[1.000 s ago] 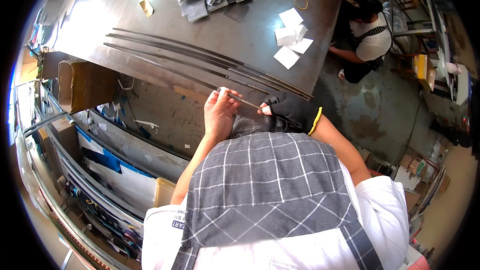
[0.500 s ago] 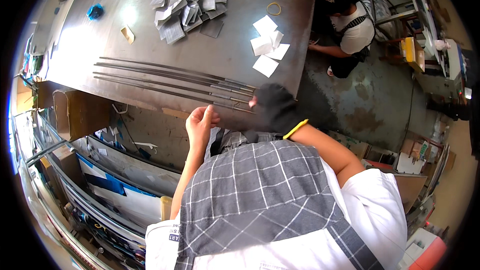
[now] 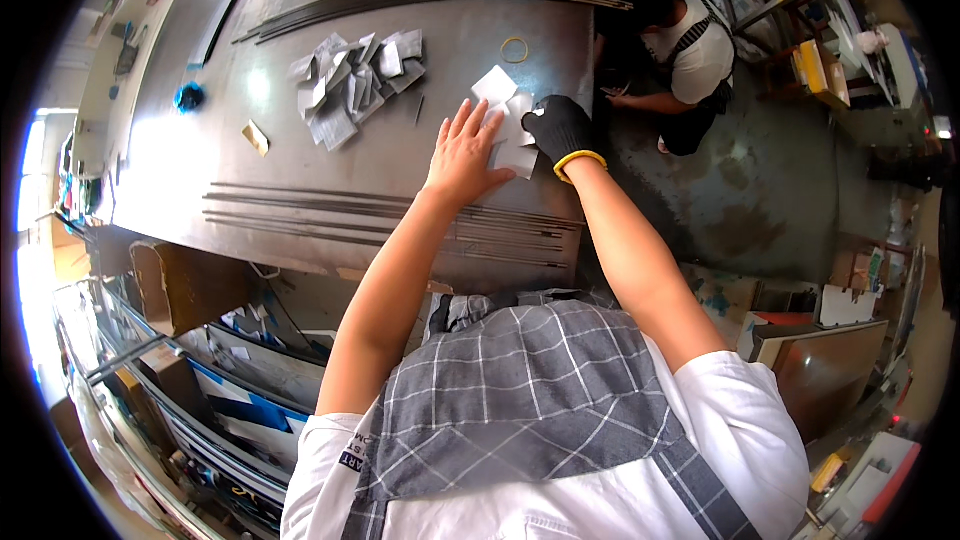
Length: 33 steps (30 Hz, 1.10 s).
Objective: The person repeatedly picks up long, thin metal rods from a workbench, rubs them with a small abrasive pad, and places them back down. The person also uses a handheld power tool to grind the ends of the rods and wipes the workbench surface with a cloth.
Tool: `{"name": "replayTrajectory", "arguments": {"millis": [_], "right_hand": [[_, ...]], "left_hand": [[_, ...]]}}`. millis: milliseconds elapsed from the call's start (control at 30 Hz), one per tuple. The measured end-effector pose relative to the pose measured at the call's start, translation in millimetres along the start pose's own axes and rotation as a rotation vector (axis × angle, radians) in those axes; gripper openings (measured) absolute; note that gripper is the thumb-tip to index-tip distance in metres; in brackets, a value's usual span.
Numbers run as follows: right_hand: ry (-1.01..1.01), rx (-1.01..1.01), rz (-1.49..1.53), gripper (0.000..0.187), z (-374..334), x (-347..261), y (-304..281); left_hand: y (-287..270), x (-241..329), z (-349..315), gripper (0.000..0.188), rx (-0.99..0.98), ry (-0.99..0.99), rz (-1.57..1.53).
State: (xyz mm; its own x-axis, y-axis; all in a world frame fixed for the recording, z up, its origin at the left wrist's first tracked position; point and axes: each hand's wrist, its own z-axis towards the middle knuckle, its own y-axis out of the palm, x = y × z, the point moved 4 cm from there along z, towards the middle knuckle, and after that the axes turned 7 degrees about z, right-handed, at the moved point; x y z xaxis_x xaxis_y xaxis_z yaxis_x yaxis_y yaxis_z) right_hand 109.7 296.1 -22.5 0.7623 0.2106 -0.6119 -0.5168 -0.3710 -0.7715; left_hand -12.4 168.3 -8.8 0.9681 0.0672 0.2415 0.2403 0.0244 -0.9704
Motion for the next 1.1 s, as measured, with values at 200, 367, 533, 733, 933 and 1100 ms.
{"name": "replayTrajectory", "arguments": {"millis": [200, 367, 533, 733, 933, 1100], "right_hand": [[-0.081, -0.024, 0.362, 0.030, -28.1, 35.8, -19.5], [0.061, 0.148, 0.468, 0.031, -69.5, 82.9, -38.7], [0.321, 0.402, 1.017, 0.022, -118.6, 92.3, -33.1], [0.280, 0.106, 0.970, 0.031, -141.2, 76.2, -15.2], [0.292, 0.105, 0.654, 0.027, -137.2, 74.2, 6.0], [0.220, 0.327, 0.965, 0.028, -136.6, 89.0, 13.7]], "left_hand": [[-7.2, -1.4, 3.2, 0.102, -0.018, 0.014, 0.007], [-13.0, 12.0, 27.1, 0.112, -0.022, 0.032, 0.028], [-3.5, 16.6, 17.2, 0.099, -0.030, 0.058, 0.014], [10.4, 32.9, 4.5, 0.070, 0.041, 0.083, -0.037], [11.7, 65.6, -20.9, 0.067, -0.049, 0.137, -0.156], [19.3, 94.5, -31.4, 0.071, -0.130, 0.266, -0.258]]}}
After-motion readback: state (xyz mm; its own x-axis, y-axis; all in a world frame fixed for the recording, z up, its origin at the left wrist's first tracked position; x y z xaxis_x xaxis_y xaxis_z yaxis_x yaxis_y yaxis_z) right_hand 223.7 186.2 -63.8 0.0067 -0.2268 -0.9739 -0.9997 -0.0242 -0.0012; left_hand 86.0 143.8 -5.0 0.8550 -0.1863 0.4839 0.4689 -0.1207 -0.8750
